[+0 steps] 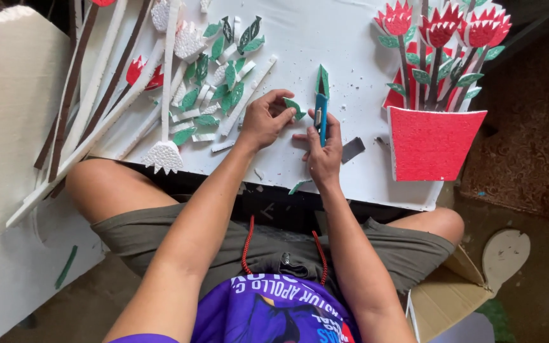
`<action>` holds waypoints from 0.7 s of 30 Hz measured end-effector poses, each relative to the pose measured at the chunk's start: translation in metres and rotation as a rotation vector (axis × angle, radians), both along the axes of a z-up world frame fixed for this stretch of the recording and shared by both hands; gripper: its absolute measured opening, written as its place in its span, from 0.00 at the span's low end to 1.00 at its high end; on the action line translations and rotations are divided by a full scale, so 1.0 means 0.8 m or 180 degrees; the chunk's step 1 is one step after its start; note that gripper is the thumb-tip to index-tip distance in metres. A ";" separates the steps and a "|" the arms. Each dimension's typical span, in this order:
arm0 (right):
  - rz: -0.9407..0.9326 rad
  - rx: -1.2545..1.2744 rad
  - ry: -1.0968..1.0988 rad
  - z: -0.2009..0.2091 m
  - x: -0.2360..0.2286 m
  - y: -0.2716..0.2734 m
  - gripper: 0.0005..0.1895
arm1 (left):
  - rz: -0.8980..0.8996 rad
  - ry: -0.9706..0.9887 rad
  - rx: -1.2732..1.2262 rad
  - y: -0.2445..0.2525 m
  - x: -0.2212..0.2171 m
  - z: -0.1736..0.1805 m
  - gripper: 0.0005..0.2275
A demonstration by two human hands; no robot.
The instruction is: Trimming and shaping small green foam leaf cutouts using a utility knife for a floral craft project.
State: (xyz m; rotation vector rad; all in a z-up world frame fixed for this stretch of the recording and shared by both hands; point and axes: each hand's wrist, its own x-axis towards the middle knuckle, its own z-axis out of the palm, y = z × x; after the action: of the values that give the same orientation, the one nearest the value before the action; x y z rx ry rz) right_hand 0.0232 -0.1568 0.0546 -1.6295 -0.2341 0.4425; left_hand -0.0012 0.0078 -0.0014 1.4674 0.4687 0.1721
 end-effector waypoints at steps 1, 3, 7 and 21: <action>0.0014 0.0001 0.0000 -0.003 0.000 0.000 0.18 | 0.0014 0.0000 0.0001 0.000 -0.001 0.000 0.13; 0.0131 0.0131 0.0027 -0.007 0.000 -0.001 0.19 | -0.0075 -0.0050 0.0175 -0.001 -0.001 0.001 0.18; 0.0249 0.0068 0.0061 -0.008 0.003 -0.006 0.19 | 0.0024 0.0128 -0.0004 -0.001 -0.003 0.018 0.22; 0.0160 0.0287 0.0310 -0.017 0.009 -0.015 0.20 | 0.0317 -0.0303 0.1095 -0.018 -0.010 0.000 0.15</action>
State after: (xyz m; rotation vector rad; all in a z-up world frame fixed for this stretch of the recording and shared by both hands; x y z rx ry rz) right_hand 0.0300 -0.1689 0.0413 -1.5123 -0.2192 0.5407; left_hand -0.0089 -0.0065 -0.0012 1.7633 0.4500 0.4164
